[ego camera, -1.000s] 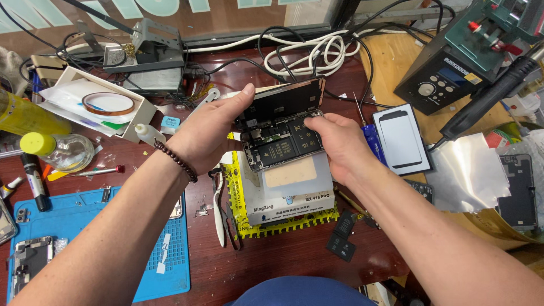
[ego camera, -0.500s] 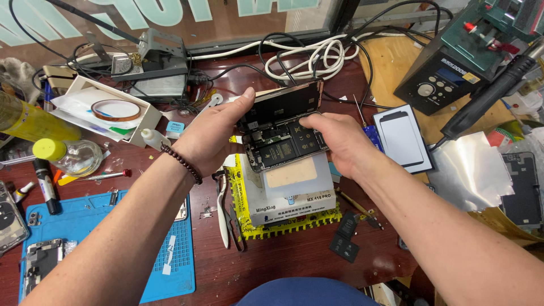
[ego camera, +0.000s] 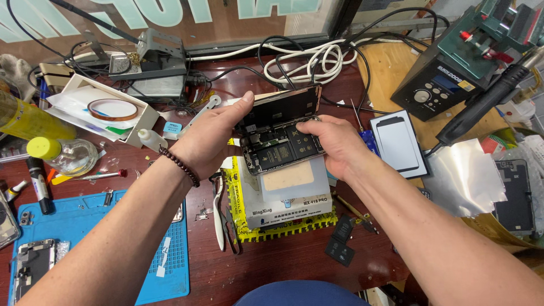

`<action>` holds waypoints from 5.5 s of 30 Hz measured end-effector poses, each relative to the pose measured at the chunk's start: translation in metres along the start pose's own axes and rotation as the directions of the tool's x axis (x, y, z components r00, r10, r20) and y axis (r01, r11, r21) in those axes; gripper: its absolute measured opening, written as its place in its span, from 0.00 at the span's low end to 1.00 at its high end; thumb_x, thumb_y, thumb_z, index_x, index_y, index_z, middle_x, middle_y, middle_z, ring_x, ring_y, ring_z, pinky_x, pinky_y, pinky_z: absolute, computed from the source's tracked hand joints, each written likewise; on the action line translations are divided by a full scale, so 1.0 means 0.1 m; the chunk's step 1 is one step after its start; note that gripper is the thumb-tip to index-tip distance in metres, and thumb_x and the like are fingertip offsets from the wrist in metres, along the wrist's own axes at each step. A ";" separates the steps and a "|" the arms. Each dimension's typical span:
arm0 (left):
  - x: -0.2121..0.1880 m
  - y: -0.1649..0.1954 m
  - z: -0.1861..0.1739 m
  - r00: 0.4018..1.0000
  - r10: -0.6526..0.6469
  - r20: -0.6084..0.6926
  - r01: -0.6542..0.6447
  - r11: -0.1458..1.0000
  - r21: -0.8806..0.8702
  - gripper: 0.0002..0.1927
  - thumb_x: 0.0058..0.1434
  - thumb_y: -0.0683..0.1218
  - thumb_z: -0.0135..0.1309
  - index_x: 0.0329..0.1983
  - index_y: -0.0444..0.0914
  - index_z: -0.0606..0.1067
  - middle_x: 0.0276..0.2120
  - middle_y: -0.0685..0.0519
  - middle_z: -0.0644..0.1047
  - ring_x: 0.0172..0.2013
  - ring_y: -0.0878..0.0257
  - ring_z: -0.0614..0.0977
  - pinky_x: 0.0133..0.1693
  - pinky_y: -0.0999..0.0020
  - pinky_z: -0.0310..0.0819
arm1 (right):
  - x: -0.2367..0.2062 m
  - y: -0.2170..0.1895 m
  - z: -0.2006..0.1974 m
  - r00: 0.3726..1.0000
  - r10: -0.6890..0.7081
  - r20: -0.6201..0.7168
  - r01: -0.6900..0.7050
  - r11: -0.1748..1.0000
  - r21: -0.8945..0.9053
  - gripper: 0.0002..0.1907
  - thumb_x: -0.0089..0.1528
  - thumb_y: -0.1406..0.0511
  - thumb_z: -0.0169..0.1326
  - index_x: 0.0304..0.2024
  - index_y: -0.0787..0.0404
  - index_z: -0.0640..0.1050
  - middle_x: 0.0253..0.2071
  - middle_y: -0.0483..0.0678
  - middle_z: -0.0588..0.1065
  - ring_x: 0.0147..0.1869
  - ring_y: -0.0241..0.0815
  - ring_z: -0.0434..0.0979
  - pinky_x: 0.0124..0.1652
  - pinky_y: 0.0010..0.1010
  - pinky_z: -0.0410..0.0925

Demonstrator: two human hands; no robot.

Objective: The person uses a small screwdriver to adjust internal components of a disassembled smartphone, then closes the device and wipes the exterior with a blue cloth. The phone is handled repeatedly, opened and closed, and cleaned on multiple sides.

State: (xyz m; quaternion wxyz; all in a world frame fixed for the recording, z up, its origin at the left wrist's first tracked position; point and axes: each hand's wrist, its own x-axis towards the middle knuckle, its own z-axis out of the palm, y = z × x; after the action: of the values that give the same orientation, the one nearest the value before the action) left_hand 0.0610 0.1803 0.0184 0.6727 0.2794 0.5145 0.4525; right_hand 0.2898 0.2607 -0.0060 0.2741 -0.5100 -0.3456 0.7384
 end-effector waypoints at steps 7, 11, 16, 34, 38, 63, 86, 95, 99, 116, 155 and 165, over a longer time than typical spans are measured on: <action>0.02 -0.03 -0.02 1.000 0.003 0.006 -0.003 1.000 0.008 0.29 0.64 0.65 0.48 0.54 0.40 0.79 0.47 0.56 0.80 0.46 0.64 0.78 0.48 0.57 0.77 | -0.01 0.00 0.03 1.000 -0.002 0.001 0.002 0.999 0.053 0.08 0.59 0.72 0.58 0.41 0.65 0.78 0.38 0.50 0.80 0.39 0.41 0.81 0.43 0.38 0.77; -0.03 -0.02 0.01 1.000 0.015 0.009 -0.015 1.000 0.015 0.28 0.64 0.65 0.49 0.54 0.41 0.79 0.47 0.57 0.80 0.45 0.65 0.77 0.49 0.57 0.76 | -0.09 -0.01 0.06 1.000 -0.009 -0.021 0.009 0.999 -0.034 0.08 0.60 0.70 0.58 0.42 0.66 0.79 0.40 0.50 0.81 0.40 0.40 0.82 0.43 0.36 0.77; -0.07 0.03 0.05 1.000 -0.004 -0.011 0.005 0.999 0.039 0.26 0.63 0.65 0.48 0.54 0.45 0.79 0.47 0.59 0.79 0.45 0.65 0.77 0.49 0.56 0.75 | -0.20 -0.06 0.07 1.000 0.007 0.005 -0.007 0.996 -0.085 0.11 0.62 0.66 0.57 0.45 0.66 0.79 0.43 0.50 0.81 0.43 0.39 0.83 0.44 0.33 0.77; -0.05 0.04 0.00 0.999 -0.031 -0.011 0.031 0.999 0.029 0.27 0.61 0.67 0.49 0.50 0.45 0.80 0.45 0.58 0.80 0.44 0.63 0.77 0.47 0.57 0.74 | -0.25 -0.12 0.13 0.999 -0.011 -0.042 0.001 0.974 -0.226 0.14 0.61 0.65 0.58 0.49 0.62 0.79 0.44 0.47 0.81 0.45 0.38 0.82 0.43 0.32 0.75; -0.05 0.04 0.00 1.000 -0.024 -0.004 0.024 0.999 0.039 0.27 0.62 0.67 0.50 0.50 0.43 0.79 0.45 0.57 0.80 0.44 0.62 0.77 0.47 0.56 0.73 | -0.39 -0.09 0.17 0.990 -0.060 -0.128 0.013 0.940 -0.340 0.15 0.62 0.63 0.57 0.51 0.59 0.78 0.44 0.46 0.81 0.44 0.38 0.81 0.41 0.33 0.74; -0.01 0.02 0.01 0.998 -0.051 -0.024 0.052 0.998 0.048 0.31 0.61 0.68 0.48 0.54 0.43 0.77 0.50 0.55 0.79 0.50 0.59 0.77 0.51 0.52 0.74 | -0.16 0.01 -0.14 0.992 -0.087 -0.091 0.064 0.971 -0.231 0.12 0.61 0.65 0.58 0.47 0.59 0.80 0.41 0.45 0.80 0.42 0.38 0.80 0.42 0.37 0.72; 0.01 -0.01 0.02 0.999 -0.015 -0.041 0.015 1.000 0.001 0.25 0.64 0.65 0.49 0.46 0.42 0.78 0.40 0.58 0.79 0.39 0.65 0.78 0.41 0.61 0.77 | 0.06 -0.08 -0.17 0.999 0.049 -0.001 -0.049 0.999 0.001 0.07 0.58 0.71 0.58 0.38 0.67 0.80 0.37 0.51 0.81 0.39 0.45 0.83 0.44 0.44 0.77; 0.00 0.00 0.02 0.999 -0.016 -0.047 0.016 1.000 -0.001 0.24 0.64 0.65 0.50 0.47 0.42 0.78 0.41 0.58 0.78 0.40 0.65 0.78 0.42 0.60 0.77 | 0.09 0.00 0.01 0.986 -0.008 -0.165 0.009 1.000 0.007 0.05 0.56 0.71 0.57 0.35 0.67 0.78 0.34 0.50 0.78 0.35 0.43 0.79 0.39 0.41 0.75; -0.01 0.00 0.04 0.998 -0.022 -0.052 0.022 1.000 0.003 0.25 0.63 0.65 0.49 0.47 0.42 0.78 0.42 0.58 0.78 0.42 0.65 0.78 0.44 0.59 0.77 | 0.10 0.00 0.01 0.987 0.025 -0.159 -0.012 0.996 0.087 0.06 0.56 0.71 0.56 0.36 0.68 0.78 0.35 0.51 0.78 0.35 0.43 0.80 0.39 0.42 0.76; -0.01 0.01 0.03 0.999 -0.019 -0.035 0.019 1.000 0.025 0.27 0.62 0.67 0.49 0.49 0.42 0.78 0.46 0.58 0.79 0.44 0.64 0.77 0.46 0.59 0.77 | -0.25 -0.13 -0.31 0.981 0.117 0.153 -0.096 0.986 -0.137 0.07 0.62 0.66 0.53 0.42 0.59 0.78 0.45 0.44 0.79 0.48 0.39 0.78 0.48 0.38 0.72; -0.02 0.04 0.03 0.998 -0.055 -0.027 0.057 0.997 0.059 0.31 0.62 0.68 0.48 0.55 0.42 0.77 0.50 0.54 0.78 0.50 0.59 0.77 0.51 0.52 0.73 | -0.49 -0.01 -0.12 0.978 -0.200 -0.053 0.146 0.850 -0.505 0.24 0.56 0.65 0.63 0.56 0.58 0.75 0.45 0.46 0.80 0.47 0.39 0.81 0.42 0.33 0.75; -0.07 0.20 -0.03 0.998 -0.067 0.021 0.061 0.971 0.233 0.30 0.62 0.64 0.50 0.58 0.40 0.76 0.50 0.51 0.80 0.52 0.58 0.78 0.52 0.51 0.74 | -0.74 0.07 -0.34 0.781 -0.621 0.061 0.373 0.387 -0.843 0.16 0.60 0.64 0.61 0.49 0.62 0.81 0.42 0.48 0.82 0.45 0.37 0.83 0.45 0.29 0.75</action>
State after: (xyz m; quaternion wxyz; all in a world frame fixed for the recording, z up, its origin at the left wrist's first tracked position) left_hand 0.0513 0.1821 0.0374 0.6570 0.3457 0.5628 0.3634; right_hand 0.3454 0.2085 0.0221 0.2583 -0.5406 -0.7441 0.2957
